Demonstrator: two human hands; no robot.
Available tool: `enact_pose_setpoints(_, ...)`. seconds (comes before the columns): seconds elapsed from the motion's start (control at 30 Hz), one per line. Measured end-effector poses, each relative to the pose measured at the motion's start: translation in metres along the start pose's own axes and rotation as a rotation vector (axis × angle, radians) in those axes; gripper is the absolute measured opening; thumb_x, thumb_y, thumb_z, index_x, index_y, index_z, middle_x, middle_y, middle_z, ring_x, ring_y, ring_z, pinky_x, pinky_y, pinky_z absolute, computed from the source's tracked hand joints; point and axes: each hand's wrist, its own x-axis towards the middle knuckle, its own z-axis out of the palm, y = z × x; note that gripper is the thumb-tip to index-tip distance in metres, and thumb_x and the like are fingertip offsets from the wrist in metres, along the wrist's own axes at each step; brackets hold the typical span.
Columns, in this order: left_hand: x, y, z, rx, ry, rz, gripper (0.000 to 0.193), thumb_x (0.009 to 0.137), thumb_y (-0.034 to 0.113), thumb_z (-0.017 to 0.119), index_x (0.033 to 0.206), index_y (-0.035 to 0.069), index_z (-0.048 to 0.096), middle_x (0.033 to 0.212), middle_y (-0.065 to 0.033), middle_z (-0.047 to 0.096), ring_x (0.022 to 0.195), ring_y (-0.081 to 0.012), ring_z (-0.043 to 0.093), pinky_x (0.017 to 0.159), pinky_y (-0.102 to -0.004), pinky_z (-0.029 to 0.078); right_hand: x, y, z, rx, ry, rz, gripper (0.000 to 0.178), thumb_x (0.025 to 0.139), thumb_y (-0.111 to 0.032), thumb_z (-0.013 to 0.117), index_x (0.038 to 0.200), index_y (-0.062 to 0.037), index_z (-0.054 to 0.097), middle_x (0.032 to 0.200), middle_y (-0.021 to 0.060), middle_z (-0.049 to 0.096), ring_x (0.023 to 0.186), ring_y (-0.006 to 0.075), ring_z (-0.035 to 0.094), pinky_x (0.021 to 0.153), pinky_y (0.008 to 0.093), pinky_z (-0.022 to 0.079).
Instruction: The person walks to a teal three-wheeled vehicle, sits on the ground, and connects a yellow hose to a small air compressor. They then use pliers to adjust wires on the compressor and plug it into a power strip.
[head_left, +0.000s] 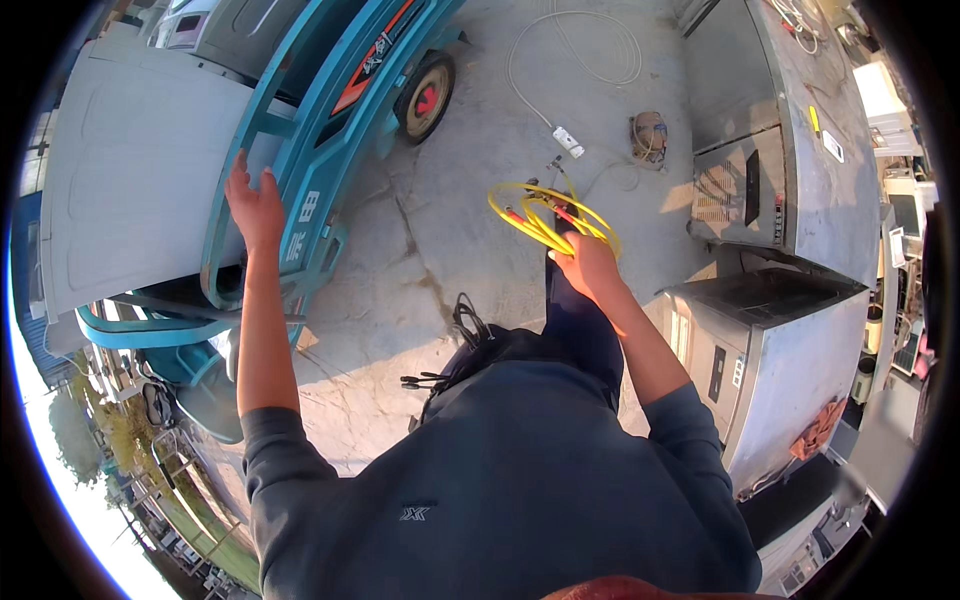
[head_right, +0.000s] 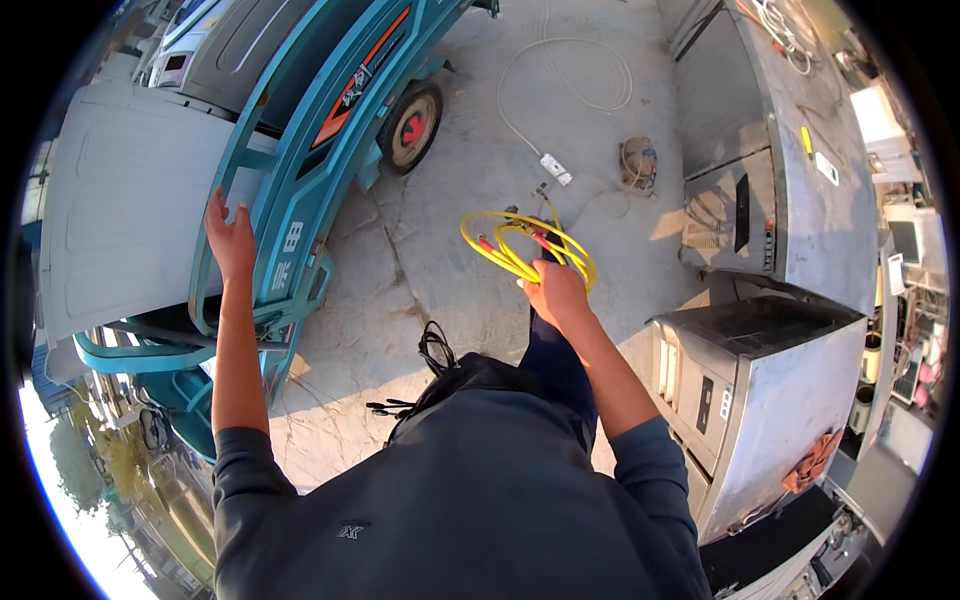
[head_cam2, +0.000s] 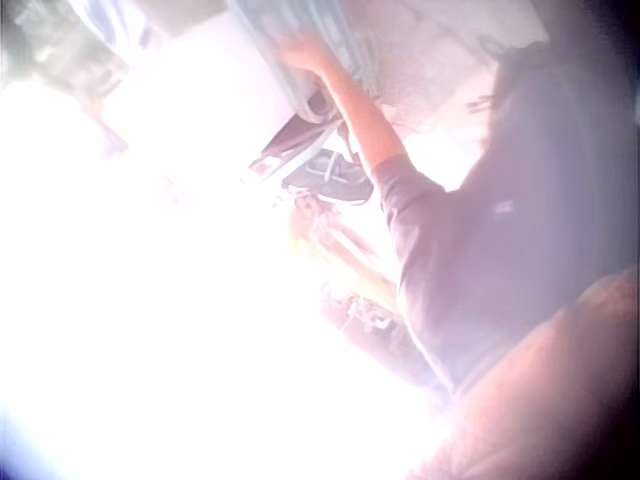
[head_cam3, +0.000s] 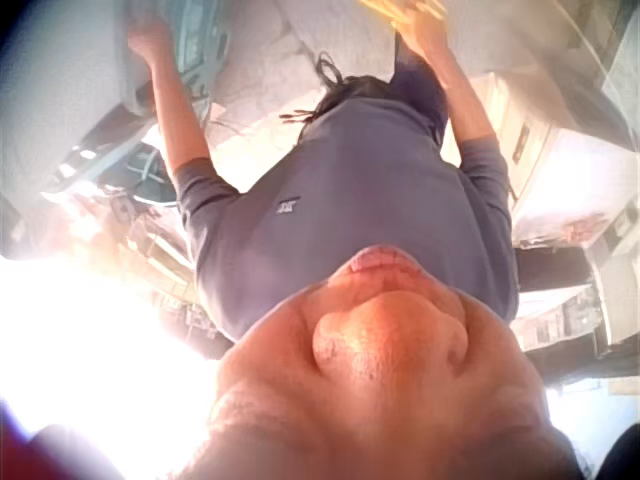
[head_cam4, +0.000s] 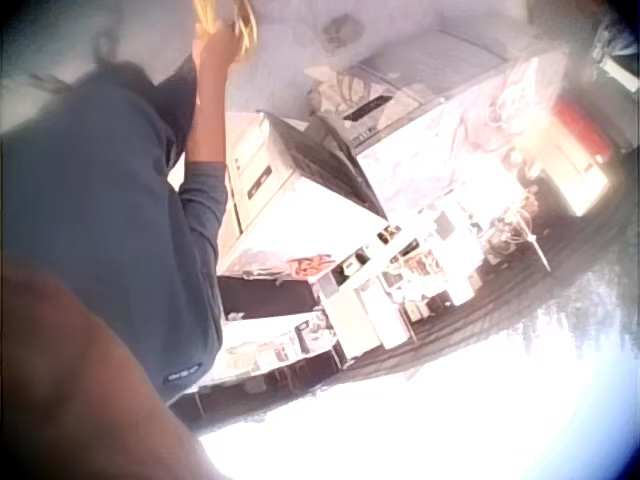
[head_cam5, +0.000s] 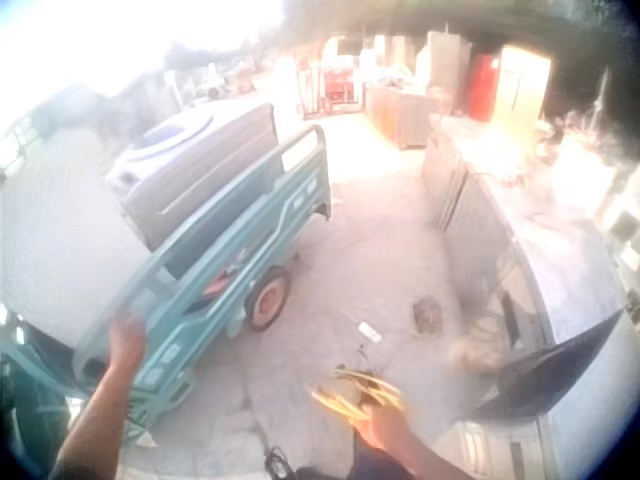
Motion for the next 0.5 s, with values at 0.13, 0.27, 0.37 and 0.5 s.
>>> enact_pose_setpoints(0.13,0.084,-0.015,0.100,0.520,0.158,0.149,0.069,0.099,0.046,0.061,0.155,0.010,0.042,0.145,-0.0228,0.052,0.132,-0.0425,0.049,0.109,-0.0557,0.040,0.152,0.015,0.042,0.051,-0.167,-0.087,0.027,0.088,-0.030,0.075,0.092,-0.0045,0.067,0.084,0.0196,0.070,0.087,0.0403,0.069,0.075,0.0507,0.053)
enact_pose_setpoints(0.27,0.140,0.008,0.167,0.704,-0.062,-0.056,0.081,0.096,0.064,0.058,0.156,0.014,0.041,0.149,-0.0223,0.050,0.137,-0.0437,0.048,0.110,-0.0562,0.041,0.259,0.007,0.072,0.197,-0.206,-0.282,0.027,0.088,-0.029,0.074,0.095,-0.0035,0.068,0.085,0.0196,0.071,0.089,0.0402,0.069,0.078,0.0505,0.054)
enact_pose_setpoints(0.37,0.144,0.017,0.162,0.701,-0.032,0.014,0.080,0.095,0.064,0.061,0.155,0.015,0.043,0.140,-0.0159,0.059,0.129,-0.0367,0.057,0.104,-0.0522,0.047,0.307,-0.022,0.087,0.240,-0.297,-0.302,0.029,0.088,-0.029,0.074,0.095,-0.0024,0.068,0.086,0.0202,0.071,0.089,0.0409,0.069,0.079,0.0505,0.053)
enact_pose_setpoints(0.5,0.149,0.010,0.162,0.716,0.032,0.052,0.066,0.097,0.054,0.064,0.151,0.017,0.051,0.135,-0.0130,0.066,0.121,-0.0294,0.067,0.099,-0.0433,0.053,0.359,-0.053,0.141,0.380,-0.393,-0.393,0.030,0.088,-0.030,0.075,0.096,-0.0019,0.068,0.084,0.0207,0.070,0.084,0.0419,0.068,0.077,0.0511,0.053)
